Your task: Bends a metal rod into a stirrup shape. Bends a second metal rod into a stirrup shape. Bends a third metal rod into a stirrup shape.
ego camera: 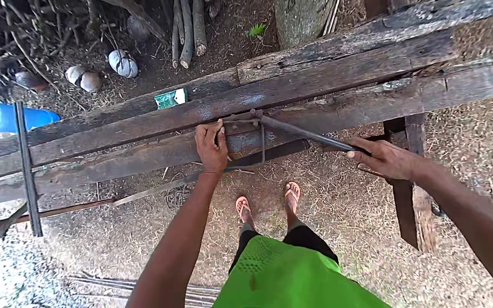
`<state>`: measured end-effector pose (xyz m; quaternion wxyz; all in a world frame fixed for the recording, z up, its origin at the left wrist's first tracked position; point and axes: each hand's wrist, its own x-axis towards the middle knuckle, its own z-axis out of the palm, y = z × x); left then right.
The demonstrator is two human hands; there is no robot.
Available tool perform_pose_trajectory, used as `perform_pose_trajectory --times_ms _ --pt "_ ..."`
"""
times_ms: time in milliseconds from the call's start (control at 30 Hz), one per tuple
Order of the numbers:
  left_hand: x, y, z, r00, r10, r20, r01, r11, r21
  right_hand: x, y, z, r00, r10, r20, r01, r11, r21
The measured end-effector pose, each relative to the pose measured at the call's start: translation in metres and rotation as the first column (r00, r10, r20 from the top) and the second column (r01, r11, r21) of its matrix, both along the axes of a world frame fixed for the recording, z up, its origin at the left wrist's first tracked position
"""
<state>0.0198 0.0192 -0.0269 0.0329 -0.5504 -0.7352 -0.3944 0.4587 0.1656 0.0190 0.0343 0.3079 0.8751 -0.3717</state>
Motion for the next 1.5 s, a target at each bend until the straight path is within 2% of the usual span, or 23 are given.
perform_pose_trajectory --times_ms 133,233,433,567,667,800,933,1200,1333,1433,1500 --pt "-0.002 0.0 -0.001 1.0 -0.002 -0.009 0.002 1.0 0.01 -0.009 -0.031 0.0 0.988 -0.116 0.099 0.096 0.978 0.187" --pt "-0.001 -0.001 0.001 1.0 0.003 -0.009 -0.003 1.0 -0.013 -0.012 -0.043 0.004 0.977 -0.17 0.127 0.133 0.957 0.257" --pt "-0.008 -0.004 0.004 0.998 -0.064 -0.016 0.064 0.998 0.011 -0.012 -0.052 0.003 0.963 -0.242 0.115 0.196 0.929 0.313" --pt "-0.014 -0.01 0.005 0.991 -0.118 0.059 0.117 0.993 0.019 -0.013 -0.048 0.008 0.968 -0.214 0.128 0.168 0.94 0.298" --pt "-0.012 -0.008 0.007 0.99 -0.103 0.101 0.098 0.994 0.046 -0.013 -0.043 0.013 0.971 -0.202 0.13 0.159 0.945 0.286" --pt "-0.013 -0.008 0.001 0.989 -0.126 0.077 0.119 0.989 0.085 -0.008 -0.039 0.008 0.972 -0.206 0.116 0.165 0.942 0.291" --pt "-0.015 -0.007 0.004 0.989 -0.135 0.059 0.133 0.991 0.024 -0.012 -0.043 0.009 0.968 -0.218 0.122 0.168 0.93 0.328" --pt "-0.009 -0.002 0.0 0.996 -0.086 -0.028 0.086 0.996 0.013 -0.02 -0.063 0.016 0.933 -0.31 0.181 0.233 0.907 0.35" --pt "-0.008 -0.002 0.001 0.995 -0.085 -0.043 0.085 0.996 0.005 -0.031 -0.097 0.01 0.897 -0.408 0.17 0.347 0.888 0.304" --pt "-0.006 -0.002 0.001 0.996 -0.067 -0.052 0.066 0.998 -0.017 -0.051 -0.148 -0.006 0.819 -0.561 0.123 0.5 0.802 0.328" --pt "-0.005 -0.002 0.002 0.996 -0.061 -0.058 0.059 0.998 -0.032 -0.071 -0.177 -0.007 0.753 -0.638 0.16 0.577 0.758 0.305"
